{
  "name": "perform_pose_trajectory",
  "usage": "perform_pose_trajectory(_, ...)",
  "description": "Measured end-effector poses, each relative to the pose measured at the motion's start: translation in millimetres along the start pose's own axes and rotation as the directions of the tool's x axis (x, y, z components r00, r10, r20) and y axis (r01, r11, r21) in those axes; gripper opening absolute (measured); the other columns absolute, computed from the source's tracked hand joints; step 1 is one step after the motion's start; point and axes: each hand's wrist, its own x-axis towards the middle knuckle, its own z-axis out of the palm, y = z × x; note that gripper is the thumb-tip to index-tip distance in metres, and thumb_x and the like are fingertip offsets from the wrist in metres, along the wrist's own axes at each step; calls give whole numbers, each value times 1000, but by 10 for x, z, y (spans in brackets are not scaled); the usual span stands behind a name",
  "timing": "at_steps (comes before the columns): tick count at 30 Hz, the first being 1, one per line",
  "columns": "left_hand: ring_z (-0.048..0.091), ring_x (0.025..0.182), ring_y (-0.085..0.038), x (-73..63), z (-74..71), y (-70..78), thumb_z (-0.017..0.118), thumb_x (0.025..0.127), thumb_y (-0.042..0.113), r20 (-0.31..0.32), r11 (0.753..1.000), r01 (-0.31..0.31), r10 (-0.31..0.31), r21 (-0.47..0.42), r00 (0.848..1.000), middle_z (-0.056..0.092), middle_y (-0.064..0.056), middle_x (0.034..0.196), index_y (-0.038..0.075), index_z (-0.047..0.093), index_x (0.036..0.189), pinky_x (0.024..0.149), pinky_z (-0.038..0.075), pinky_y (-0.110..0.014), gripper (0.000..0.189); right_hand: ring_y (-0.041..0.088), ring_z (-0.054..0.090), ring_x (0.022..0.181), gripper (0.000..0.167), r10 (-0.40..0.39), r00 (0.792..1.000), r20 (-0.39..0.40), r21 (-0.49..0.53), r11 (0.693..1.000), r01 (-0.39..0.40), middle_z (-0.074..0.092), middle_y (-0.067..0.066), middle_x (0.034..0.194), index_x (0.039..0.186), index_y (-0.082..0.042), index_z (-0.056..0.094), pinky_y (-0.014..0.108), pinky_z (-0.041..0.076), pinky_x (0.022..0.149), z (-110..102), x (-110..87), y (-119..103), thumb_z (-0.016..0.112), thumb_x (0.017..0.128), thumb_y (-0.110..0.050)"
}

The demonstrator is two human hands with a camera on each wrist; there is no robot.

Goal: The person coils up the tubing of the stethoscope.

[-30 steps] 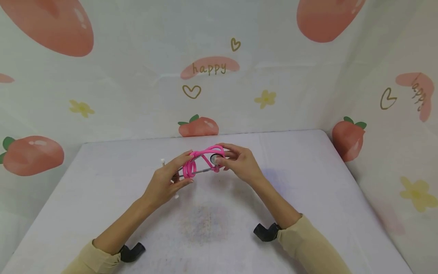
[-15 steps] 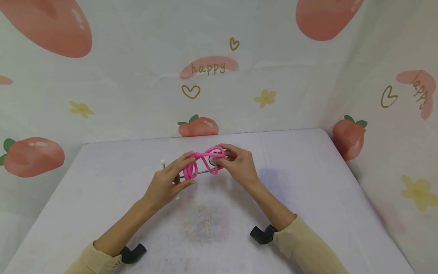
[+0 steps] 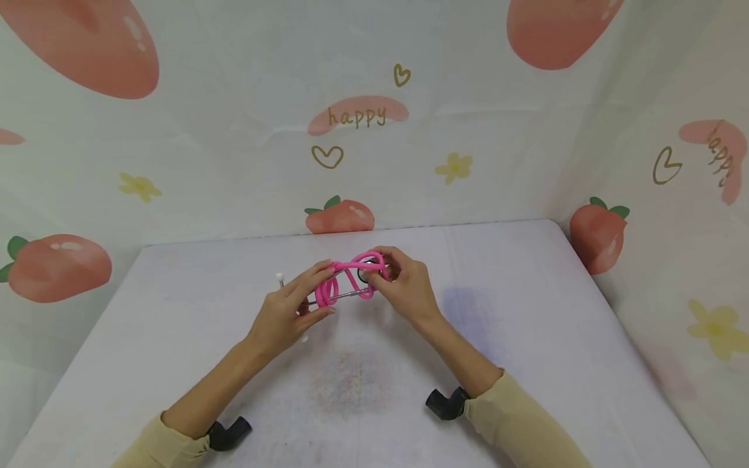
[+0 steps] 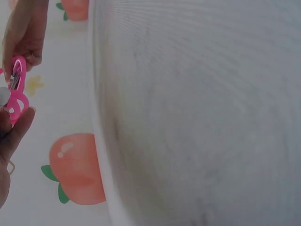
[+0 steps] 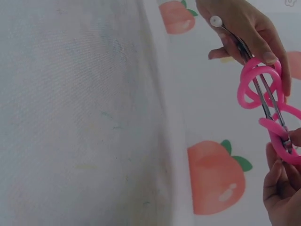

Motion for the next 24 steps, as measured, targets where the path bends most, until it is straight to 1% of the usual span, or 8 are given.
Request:
perform_pose_trajectory(5, 43, 53, -5, 5, 11, 2, 78, 86, 35, 5, 1000, 16, -16, 13, 1000, 51, -1, 147, 15, 49, 146, 54, 43, -13, 69, 15, 63, 66, 33, -43, 999, -1, -50, 998, 43, 75, 3, 96, 121, -11, 66, 26, 50, 56, 12, -14, 37, 76, 89, -13)
perform_pose_trajectory(7, 49, 56, -8, 7, 15, 2, 78, 86, 35, 11, 999, 23, -24, 24, 1000, 51, -1, 147, 15, 49, 146, 55, 46, -15, 70, 14, 61, 63, 32, -48, 999, 2, -66, 997, 48, 75, 2, 94, 122, -12, 65, 25, 48, 53, 24, -22, 43, 74, 90, -11)
perform_pose_trajectory(9, 62, 67, -10, 3, 16, 2, 78, 86, 36, 25, 999, 33, -35, 43, 999, 51, -1, 148, 16, 48, 147, 63, 52, -16, 71, 14, 59, 61, 33, -46, 999, 10, -76, 996, 46, 75, 2, 94, 122, -12, 64, 24, 47, 51, 37, -30, 54, 72, 90, -8)
perform_pose_trajectory(11, 70, 85, -15, -1, 24, 0, 79, 85, 35, 39, 998, 34, -36, 54, 999, 51, -1, 148, 15, 48, 147, 73, 56, -21, 72, 14, 57, 58, 34, -48, 999, 11, -85, 995, 49, 75, 2, 94, 122, -12, 63, 23, 46, 50, 46, -38, 61, 71, 90, -5)
perform_pose_trajectory(13, 69, 105, -20, -7, 32, 1, 80, 85, 35, 49, 997, 32, -35, 63, 998, 52, -3, 146, 14, 48, 147, 83, 56, -27, 73, 14, 55, 55, 35, -62, 998, 5, -90, 994, 62, 75, 3, 95, 121, -11, 63, 23, 45, 49, 48, -43, 63, 71, 89, -2)
perform_pose_trajectory(14, 67, 111, -21, -8, 36, 1, 80, 85, 35, 52, 997, 30, -33, 66, 998, 53, -4, 145, 14, 47, 147, 85, 55, -30, 73, 13, 55, 54, 35, -70, 998, 0, -92, 993, 70, 75, 3, 96, 121, -11, 62, 23, 45, 48, 47, -44, 60, 71, 88, -1)
perform_pose_trajectory(18, 64, 117, -22, -9, 43, 8, 80, 85, 35, 46, 997, 25, -28, 72, 999, 56, -6, 142, 11, 48, 146, 88, 55, -33, 73, 12, 53, 51, 37, -108, 994, -26, -116, 988, 104, 75, 4, 97, 119, -11, 63, 24, 45, 48, 32, -38, 43, 73, 85, 0)
perform_pose_trajectory(24, 64, 117, -22, -2, 40, 8, 81, 84, 35, 30, 997, 29, -31, 66, 999, 58, -7, 138, 11, 49, 145, 87, 55, -33, 73, 12, 50, 50, 37, -161, 987, -25, -153, 976, 156, 74, 4, 99, 118, -9, 63, 25, 44, 48, -10, -24, 34, 73, 83, 0)
